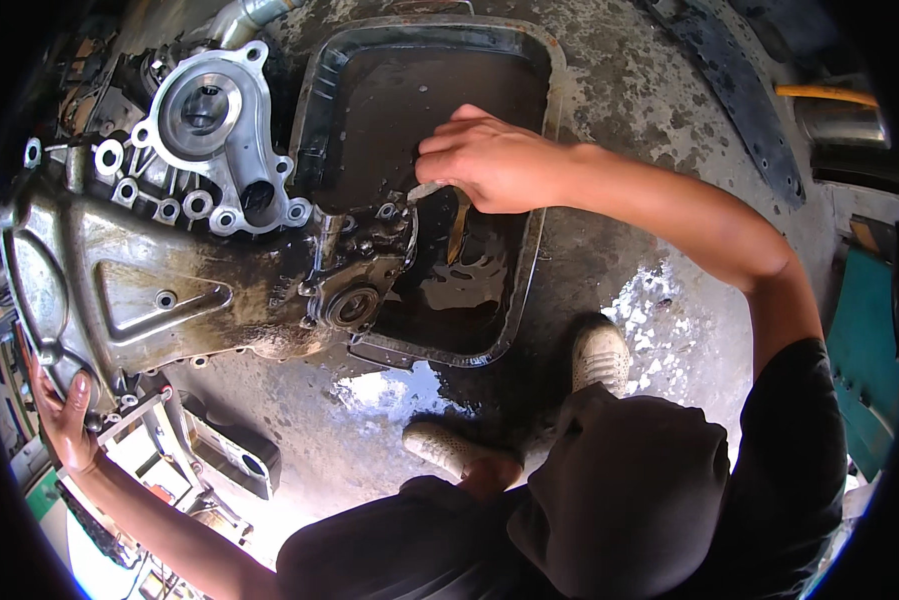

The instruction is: The person scrubs a disassembled engine casing and internal components with a brush and solvent in a workshop sink. They repeatedly dip the brush, scrub various surfaces, and wipe away residue with a cloth.

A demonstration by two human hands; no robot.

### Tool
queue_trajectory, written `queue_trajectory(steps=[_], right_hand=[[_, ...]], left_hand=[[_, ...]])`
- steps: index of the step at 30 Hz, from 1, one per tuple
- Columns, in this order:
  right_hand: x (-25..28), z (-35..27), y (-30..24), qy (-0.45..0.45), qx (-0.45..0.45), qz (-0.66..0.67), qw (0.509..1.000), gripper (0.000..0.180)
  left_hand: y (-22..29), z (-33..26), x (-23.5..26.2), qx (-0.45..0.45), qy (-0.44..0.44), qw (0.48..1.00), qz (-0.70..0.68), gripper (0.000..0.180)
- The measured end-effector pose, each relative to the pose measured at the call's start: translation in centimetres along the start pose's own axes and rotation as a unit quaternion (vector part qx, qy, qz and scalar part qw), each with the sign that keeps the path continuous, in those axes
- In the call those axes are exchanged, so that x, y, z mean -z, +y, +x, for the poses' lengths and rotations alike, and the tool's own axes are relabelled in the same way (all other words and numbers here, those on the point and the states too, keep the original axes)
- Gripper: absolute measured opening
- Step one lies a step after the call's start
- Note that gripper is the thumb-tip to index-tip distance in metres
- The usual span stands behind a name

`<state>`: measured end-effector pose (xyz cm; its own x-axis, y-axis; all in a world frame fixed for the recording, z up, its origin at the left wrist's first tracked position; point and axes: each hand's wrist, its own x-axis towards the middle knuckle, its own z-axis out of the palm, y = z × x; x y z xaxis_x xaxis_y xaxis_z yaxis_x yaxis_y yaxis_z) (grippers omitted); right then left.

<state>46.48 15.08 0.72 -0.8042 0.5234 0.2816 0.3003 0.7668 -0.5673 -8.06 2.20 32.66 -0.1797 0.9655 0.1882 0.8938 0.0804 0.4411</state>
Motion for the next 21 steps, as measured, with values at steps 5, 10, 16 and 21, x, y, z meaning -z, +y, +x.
queue_trajectory(steps=[5,10,16,21], right_hand=[[-0.4,-0.7,-1.9,-0.007,-0.103,-0.010,0.995,0.021],[-1.1,-0.3,-5.2,0.120,-0.168,0.191,0.959,0.007],[-4.2,1.1,-7.8,0.210,-0.169,0.153,0.951,0.011],[-1.8,1.9,-7.8,0.157,-0.237,0.212,0.935,0.019]], left_hand=[[2.9,0.6,-2.5,-0.024,-0.022,0.999,-0.021,0.075],[5.5,0.2,-3.7,-0.012,0.007,1.000,-0.009,0.073],[6.6,0.2,-4.7,0.006,0.003,1.000,-0.028,0.072],[4.5,-0.3,-4.0,0.007,0.014,1.000,-0.008,0.077]])
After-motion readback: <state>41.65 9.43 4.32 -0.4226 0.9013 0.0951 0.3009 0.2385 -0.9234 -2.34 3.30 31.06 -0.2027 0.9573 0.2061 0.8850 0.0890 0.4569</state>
